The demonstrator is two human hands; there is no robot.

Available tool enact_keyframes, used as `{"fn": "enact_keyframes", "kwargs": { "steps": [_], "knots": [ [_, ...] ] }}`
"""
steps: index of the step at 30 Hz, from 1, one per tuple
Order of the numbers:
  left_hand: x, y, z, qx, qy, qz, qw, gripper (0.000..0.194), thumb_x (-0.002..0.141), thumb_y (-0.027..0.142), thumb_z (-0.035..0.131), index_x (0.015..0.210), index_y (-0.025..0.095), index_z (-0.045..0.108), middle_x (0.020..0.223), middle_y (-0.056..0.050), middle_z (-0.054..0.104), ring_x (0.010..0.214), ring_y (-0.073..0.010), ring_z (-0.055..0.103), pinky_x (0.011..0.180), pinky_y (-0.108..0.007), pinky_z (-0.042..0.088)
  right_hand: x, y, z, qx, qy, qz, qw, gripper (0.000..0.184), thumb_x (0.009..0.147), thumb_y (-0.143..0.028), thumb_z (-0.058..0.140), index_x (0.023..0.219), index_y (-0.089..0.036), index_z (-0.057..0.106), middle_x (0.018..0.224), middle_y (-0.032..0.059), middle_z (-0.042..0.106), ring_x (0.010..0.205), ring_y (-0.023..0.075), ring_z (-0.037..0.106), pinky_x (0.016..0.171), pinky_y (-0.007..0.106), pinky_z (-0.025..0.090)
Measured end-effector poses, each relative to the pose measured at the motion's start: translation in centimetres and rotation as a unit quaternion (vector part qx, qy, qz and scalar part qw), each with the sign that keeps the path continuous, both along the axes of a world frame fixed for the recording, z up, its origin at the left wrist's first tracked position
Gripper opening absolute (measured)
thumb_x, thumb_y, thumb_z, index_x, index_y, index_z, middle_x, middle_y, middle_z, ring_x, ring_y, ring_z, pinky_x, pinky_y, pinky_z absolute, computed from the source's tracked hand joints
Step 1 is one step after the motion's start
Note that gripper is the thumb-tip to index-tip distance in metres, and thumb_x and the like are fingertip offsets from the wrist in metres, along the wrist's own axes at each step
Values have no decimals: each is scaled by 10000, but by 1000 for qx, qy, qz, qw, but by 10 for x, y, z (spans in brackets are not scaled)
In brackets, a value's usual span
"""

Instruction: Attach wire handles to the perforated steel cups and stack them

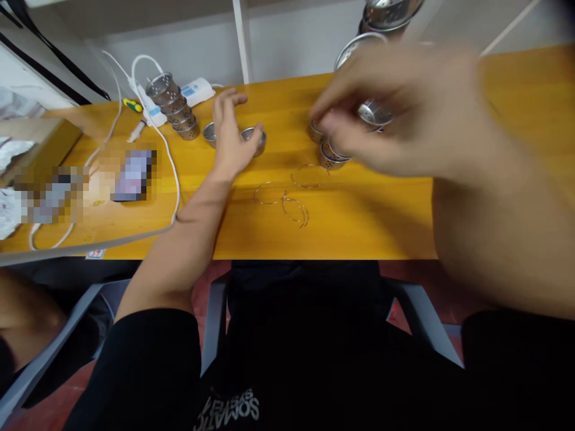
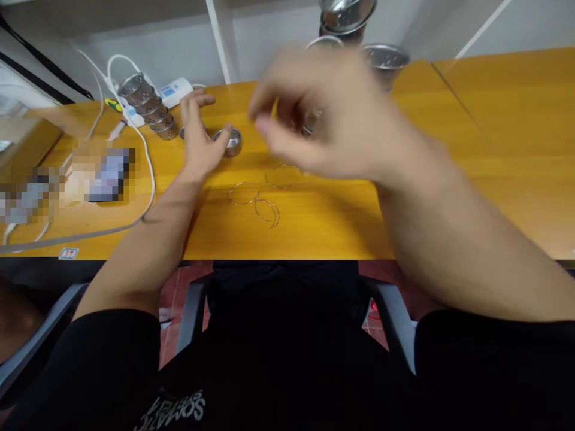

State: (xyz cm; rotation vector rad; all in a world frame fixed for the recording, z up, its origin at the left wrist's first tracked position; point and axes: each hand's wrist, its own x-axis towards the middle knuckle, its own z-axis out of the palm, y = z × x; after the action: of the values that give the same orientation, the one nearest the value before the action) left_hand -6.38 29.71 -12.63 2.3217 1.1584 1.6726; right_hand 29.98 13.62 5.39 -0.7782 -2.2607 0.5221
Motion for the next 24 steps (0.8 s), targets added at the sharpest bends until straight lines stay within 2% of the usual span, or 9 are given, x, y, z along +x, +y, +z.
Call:
{"fn": "enact_keyframes", "kwargs": {
  "steps": [1,3,6,8,10,12,15,20,24],
  "knots": [
    [-4,5,-6,-5,8,11,1000,616,1162,746,865,1638,504,558,1682,-120,701,1880,-412,388,1594,-813,281,-9,-4,-8,22,-98,83,992,304,1242,-578,754,1342,-322,883,1240,101,834,1101,362,817,1042,575,660],
    [-9,13,-15,-45,21,36,998,676,1189,771,863,1677,439,533,1650,-121,705,1885,-391,333,1617,-819,190,-23,-4,-30,-4,-226,162,960,367,1166,-545,821,1424,-292,881,1358,129,863,1077,380,856,997,569,674],
    [-7,7,-13,-149,25,71,986,800,1154,846,903,1619,297,554,1589,-137,714,1841,-371,331,1650,-776,95,-35,9,-66,-30,-338,144,929,460,1145,-495,891,1548,-276,852,1495,160,847,1184,412,878,987,528,686],
    [0,-12,2,-206,13,89,974,847,999,882,1011,1489,314,618,1533,-140,749,1820,-391,397,1664,-690,170,-40,17,-83,-31,-368,126,921,455,1174,-425,868,1583,-228,835,1531,199,818,1216,420,871,986,507,673],
    [8,-35,23,-249,6,97,964,806,896,867,1047,1376,366,637,1499,-113,804,1803,-350,456,1665,-574,245,-45,24,-92,-37,-359,118,925,362,1190,-297,818,1536,-193,844,1506,209,811,1242,406,861,1028,481,651],
    [16,-53,41,-296,2,82,952,753,863,883,1018,1276,405,607,1441,-80,837,1791,-308,463,1666,-510,255,-50,28,-94,-47,-341,109,933,263,1175,-174,768,1419,-190,864,1434,187,826,1235,374,850,1051,448,620],
    [24,-64,53,-326,-22,54,944,704,831,851,1026,1177,399,613,1365,-74,856,1806,-351,473,1670,-533,199,-58,29,-91,-59,-344,75,934,202,1167,-100,713,1269,-196,858,1332,166,850,1187,340,826,999,414,570],
    [22,-58,43,-320,-16,51,946,730,815,691,1108,1290,367,661,1387,-42,858,1771,-393,508,1683,-565,-102,-61,24,-84,-50,-386,7,921,197,1209,-142,674,1278,-174,856,1401,203,863,1132,338,806,871,420,482],
    [16,-50,33,-321,-12,42,946,905,655,446,1231,1375,334,695,1452,-85,841,1935,-480,321,1690,-588,-132,-57,23,-79,-61,-395,4,917,136,1150,-146,761,1186,-191,884,1299,163,884,1057,308,802,859,406,489]
  ]
}}
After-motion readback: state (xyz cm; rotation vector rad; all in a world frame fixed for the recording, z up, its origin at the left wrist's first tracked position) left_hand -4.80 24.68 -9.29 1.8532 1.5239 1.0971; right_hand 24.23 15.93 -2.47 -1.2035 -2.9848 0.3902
